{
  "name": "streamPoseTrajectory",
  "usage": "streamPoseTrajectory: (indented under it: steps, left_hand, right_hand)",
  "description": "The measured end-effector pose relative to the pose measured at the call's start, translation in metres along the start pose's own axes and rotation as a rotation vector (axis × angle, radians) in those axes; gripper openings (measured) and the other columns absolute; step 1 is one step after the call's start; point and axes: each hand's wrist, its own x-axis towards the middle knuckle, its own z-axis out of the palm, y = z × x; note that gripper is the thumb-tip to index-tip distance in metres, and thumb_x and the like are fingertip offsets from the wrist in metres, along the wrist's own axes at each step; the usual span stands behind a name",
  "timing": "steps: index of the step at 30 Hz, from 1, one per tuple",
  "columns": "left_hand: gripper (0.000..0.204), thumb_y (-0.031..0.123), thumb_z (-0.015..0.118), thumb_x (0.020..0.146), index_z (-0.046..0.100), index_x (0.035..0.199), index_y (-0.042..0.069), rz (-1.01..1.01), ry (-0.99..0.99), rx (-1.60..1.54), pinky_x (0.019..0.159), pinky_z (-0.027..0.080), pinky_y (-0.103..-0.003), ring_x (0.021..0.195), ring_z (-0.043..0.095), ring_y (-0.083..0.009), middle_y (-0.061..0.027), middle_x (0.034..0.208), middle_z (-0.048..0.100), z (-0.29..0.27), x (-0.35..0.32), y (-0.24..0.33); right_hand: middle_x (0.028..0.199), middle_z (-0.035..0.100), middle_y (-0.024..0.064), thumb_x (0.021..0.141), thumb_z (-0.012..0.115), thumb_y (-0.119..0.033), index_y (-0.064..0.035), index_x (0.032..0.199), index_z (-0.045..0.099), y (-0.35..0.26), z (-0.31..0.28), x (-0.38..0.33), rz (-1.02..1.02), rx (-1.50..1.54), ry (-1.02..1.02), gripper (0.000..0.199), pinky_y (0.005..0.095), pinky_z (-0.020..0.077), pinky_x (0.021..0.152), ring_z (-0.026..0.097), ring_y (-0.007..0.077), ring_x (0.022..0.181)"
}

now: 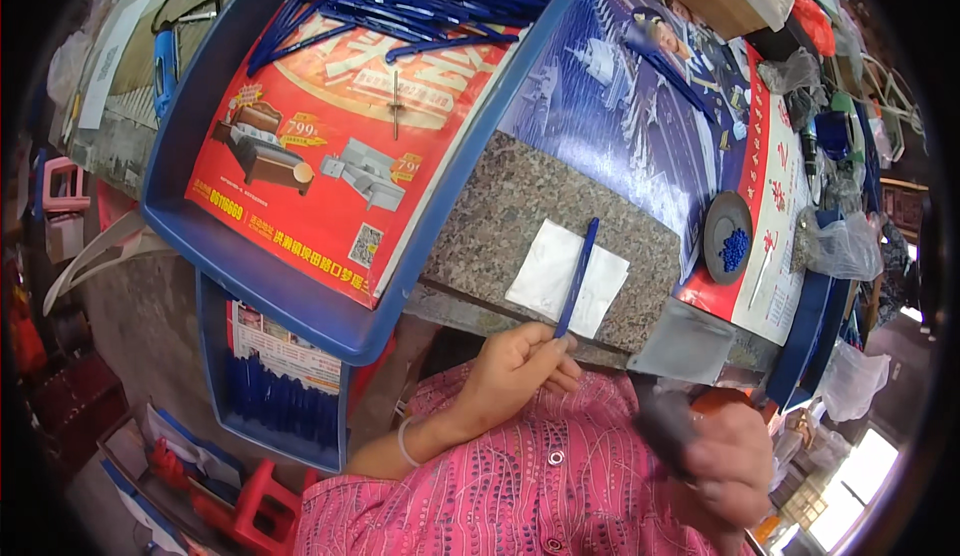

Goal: The person is manually assembling blue pen components by inserting barrels into clips and organizing them on paper slips.

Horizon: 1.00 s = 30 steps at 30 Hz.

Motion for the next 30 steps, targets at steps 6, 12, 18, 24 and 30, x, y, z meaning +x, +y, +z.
streamPoseTrajectory:
  steps: [6, 12, 18, 24, 30]
  left_hand:
    - [0.022, 0.015, 0.047, 0.095, 0.053, 0.085, -0.004, 0.089, 0.000, 0.020, 0.063, 0.054, -0.024, 0.070, 0.066, -0.0150, -0.0113, 0.079, 0.066, 0.002, 0.003, -0.005]
    - [0.021, 0.013, 0.046, 0.095, 0.054, 0.097, -0.006, 0.025, 0.010, 0.022, 0.064, 0.055, -0.025, 0.072, 0.067, -0.0182, -0.0124, 0.082, 0.065, 0.001, -0.001, -0.006]
    - [0.022, 0.013, 0.045, 0.095, 0.055, 0.103, -0.006, 0.024, -0.002, 0.046, 0.065, 0.054, -0.024, 0.072, 0.067, -0.0184, -0.0126, 0.082, 0.065, 0.001, -0.002, -0.005]
    - [0.017, 0.009, 0.053, 0.090, 0.057, 0.097, -0.005, 0.315, 0.150, 0.516, 0.059, 0.053, -0.026, 0.066, 0.066, -0.0175, -0.0124, 0.076, 0.065, 0.010, -0.011, -0.009]
    - [0.018, 0.003, 0.064, 0.077, 0.058, 0.093, -0.001, 0.891, 0.266, 1.162, 0.048, 0.047, -0.034, 0.056, 0.061, -0.0275, -0.0139, 0.069, 0.061, 0.018, -0.018, 0.001]
  right_hand:
    - [0.095, 0.064, 0.0161, 0.092, 0.045, -0.025, -0.0020, 0.096, 0.056, 0.038, 0.065, 0.074, -0.702, 0.600, 0.767, 0.026, 0.0342, 0.0510, 0.060, 0.065, 0.0286, 0.071]
    - [0.098, 0.064, 0.0176, 0.097, 0.034, -0.030, 0.0006, 0.090, 0.056, 0.045, 0.071, 0.070, -0.637, 0.575, 0.904, 0.038, 0.0295, 0.0467, 0.068, 0.058, 0.0220, 0.070]
    - [0.096, 0.059, 0.0132, 0.096, 0.034, -0.018, 0.0006, 0.097, 0.052, 0.040, 0.083, 0.056, -0.448, 1.041, 0.929, 0.026, 0.0249, 0.0435, 0.064, 0.054, 0.0126, 0.072]
    - [0.085, 0.055, 0.0026, 0.091, 0.051, -0.010, 0.0030, 0.123, 0.043, 0.046, 0.093, 0.065, -0.319, 1.405, 0.645, 0.035, 0.0170, 0.0337, 0.051, 0.042, 0.0025, 0.057]
    - [0.072, 0.055, 0.0023, 0.085, 0.064, -0.013, 0.0029, 0.109, 0.052, 0.052, 0.094, 0.064, -0.385, 1.689, 0.417, 0.031, 0.0179, 0.0339, 0.046, 0.045, 0.0040, 0.053]
